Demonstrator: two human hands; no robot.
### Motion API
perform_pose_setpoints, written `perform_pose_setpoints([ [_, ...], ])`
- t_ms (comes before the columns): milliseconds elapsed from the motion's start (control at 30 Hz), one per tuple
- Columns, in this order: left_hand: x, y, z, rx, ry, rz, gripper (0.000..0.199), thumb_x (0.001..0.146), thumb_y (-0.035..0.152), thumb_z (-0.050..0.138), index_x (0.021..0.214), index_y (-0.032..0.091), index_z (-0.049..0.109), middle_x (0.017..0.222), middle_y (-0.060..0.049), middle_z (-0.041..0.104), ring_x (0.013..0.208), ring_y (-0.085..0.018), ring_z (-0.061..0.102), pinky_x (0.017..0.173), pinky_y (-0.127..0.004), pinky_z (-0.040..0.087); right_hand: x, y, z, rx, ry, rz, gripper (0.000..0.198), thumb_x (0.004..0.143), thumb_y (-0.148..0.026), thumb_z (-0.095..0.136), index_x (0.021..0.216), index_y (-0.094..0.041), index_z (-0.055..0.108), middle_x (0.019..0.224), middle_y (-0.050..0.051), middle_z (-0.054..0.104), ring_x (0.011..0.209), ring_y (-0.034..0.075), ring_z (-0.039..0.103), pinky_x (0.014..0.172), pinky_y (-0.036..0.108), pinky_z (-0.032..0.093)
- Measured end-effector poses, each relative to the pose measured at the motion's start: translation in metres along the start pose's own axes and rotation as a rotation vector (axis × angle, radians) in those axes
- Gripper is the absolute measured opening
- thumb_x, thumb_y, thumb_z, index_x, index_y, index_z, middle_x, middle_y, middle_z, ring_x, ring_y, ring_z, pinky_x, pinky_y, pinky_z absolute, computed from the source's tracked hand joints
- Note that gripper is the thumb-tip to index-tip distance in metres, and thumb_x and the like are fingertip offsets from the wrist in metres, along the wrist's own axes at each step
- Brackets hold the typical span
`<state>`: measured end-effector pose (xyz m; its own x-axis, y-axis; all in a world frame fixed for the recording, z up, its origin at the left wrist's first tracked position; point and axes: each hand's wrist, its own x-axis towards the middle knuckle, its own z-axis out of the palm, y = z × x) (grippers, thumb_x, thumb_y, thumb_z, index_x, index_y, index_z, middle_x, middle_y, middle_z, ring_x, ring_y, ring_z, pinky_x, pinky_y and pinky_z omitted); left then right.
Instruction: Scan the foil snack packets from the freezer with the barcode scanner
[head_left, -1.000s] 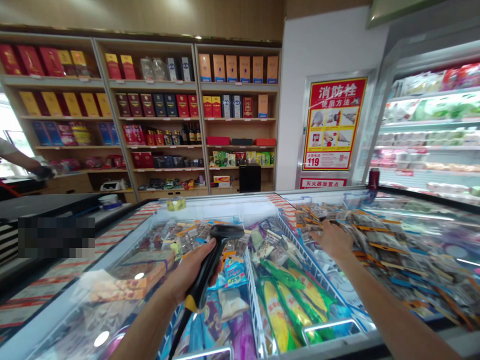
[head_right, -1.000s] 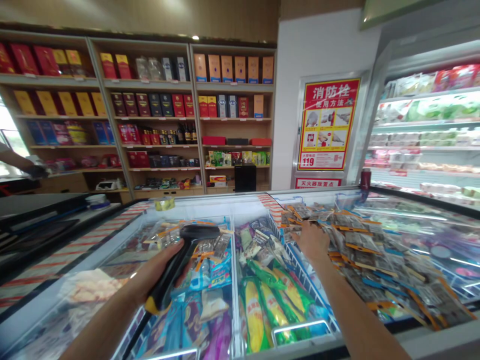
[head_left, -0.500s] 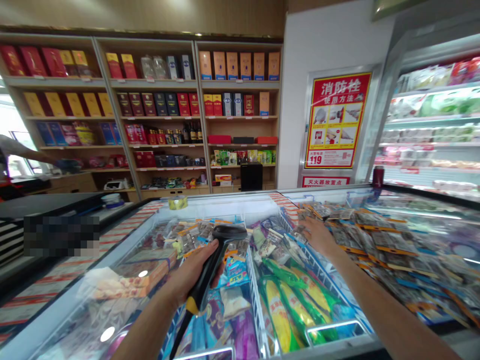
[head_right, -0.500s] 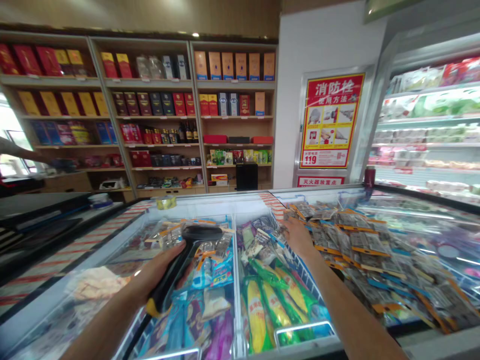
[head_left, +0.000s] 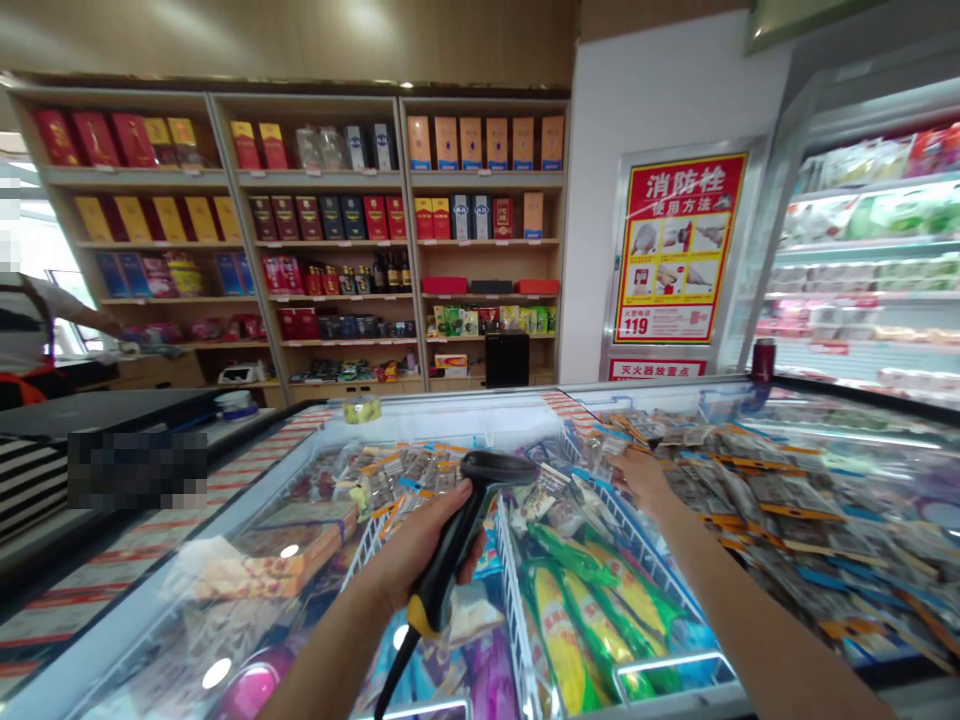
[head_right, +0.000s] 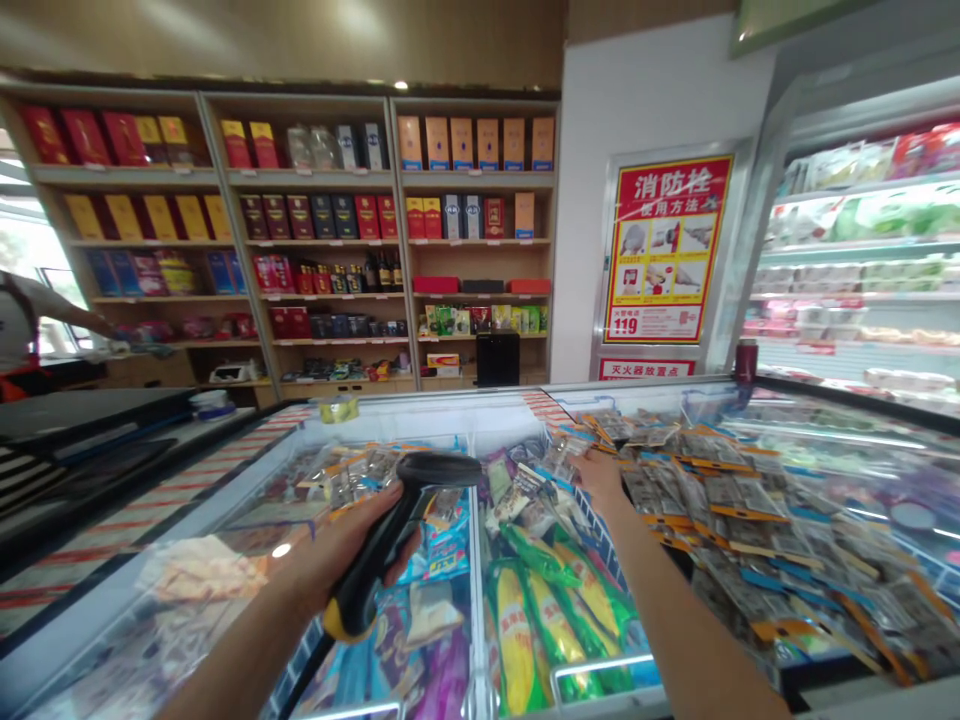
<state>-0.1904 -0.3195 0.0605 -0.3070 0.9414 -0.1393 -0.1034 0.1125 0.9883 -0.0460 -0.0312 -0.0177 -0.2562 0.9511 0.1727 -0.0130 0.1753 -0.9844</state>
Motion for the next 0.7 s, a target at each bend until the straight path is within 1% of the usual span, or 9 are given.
perform_pose_setpoints([
  [33,0.002,0.003,0.006,0.0,-0.032,0.003,0.052,0.069,0.061,0.042,0.059,0.011,0.051,0.044,-0.002,0.052,0.035,-0.008,0.044,0.038,-0.018,0.03,-0.001,-0.002,-0.003,0.083,-0.026,0.041,0.01,0.059,-0.022,0.057,0.067,-0.019,0.052,0.045,-0.003,0.053,0.044,0.014,0.053,0.048,0.029,0.044],
  [133,0.008,0.009,0.023,0.007,-0.106,0.008,0.048,0.069,0.059,0.043,0.063,0.013,0.051,0.046,-0.001,0.053,0.035,-0.008,0.045,0.038,-0.019,0.03,-0.003,-0.011,-0.012,0.206,-0.043,0.104,0.01,0.063,-0.024,0.055,0.071,-0.02,0.05,0.048,-0.004,0.055,0.041,0.012,0.051,0.043,0.025,0.043],
  [267,0.012,0.009,0.034,0.017,-0.156,-0.024,0.045,0.07,0.058,0.044,0.069,0.013,0.051,0.049,-0.002,0.054,0.036,-0.009,0.047,0.037,-0.019,0.031,-0.003,-0.018,-0.015,0.292,-0.057,0.112,0.012,0.066,-0.023,0.055,0.078,-0.021,0.053,0.049,-0.004,0.057,0.039,0.011,0.05,0.039,0.022,0.041],
  [400,0.011,0.003,0.034,0.041,-0.143,-0.056,0.046,0.07,0.058,0.045,0.063,0.013,0.05,0.05,-0.002,0.054,0.037,-0.009,0.047,0.037,-0.019,0.033,0.002,-0.02,-0.013,0.322,-0.051,0.106,0.011,0.066,-0.021,0.055,0.077,-0.02,0.053,0.047,-0.005,0.055,0.037,0.01,0.048,0.035,0.02,0.038],
  [567,0.008,0.002,0.039,0.027,-0.131,-0.061,0.046,0.069,0.059,0.045,0.064,0.013,0.049,0.052,-0.002,0.054,0.038,-0.009,0.048,0.038,-0.019,0.033,0.001,-0.018,-0.013,0.31,-0.04,0.093,0.008,0.066,-0.021,0.054,0.074,-0.02,0.052,0.045,-0.006,0.053,0.034,0.009,0.046,0.032,0.018,0.036],
  [700,0.003,0.003,0.043,0.025,-0.138,-0.069,0.045,0.069,0.058,0.046,0.065,0.013,0.049,0.051,-0.002,0.054,0.037,-0.008,0.047,0.037,-0.018,0.032,-0.003,-0.018,-0.012,0.272,-0.014,0.037,0.011,0.065,-0.023,0.054,0.075,-0.02,0.053,0.043,-0.006,0.052,0.031,0.009,0.044,0.031,0.019,0.034],
])
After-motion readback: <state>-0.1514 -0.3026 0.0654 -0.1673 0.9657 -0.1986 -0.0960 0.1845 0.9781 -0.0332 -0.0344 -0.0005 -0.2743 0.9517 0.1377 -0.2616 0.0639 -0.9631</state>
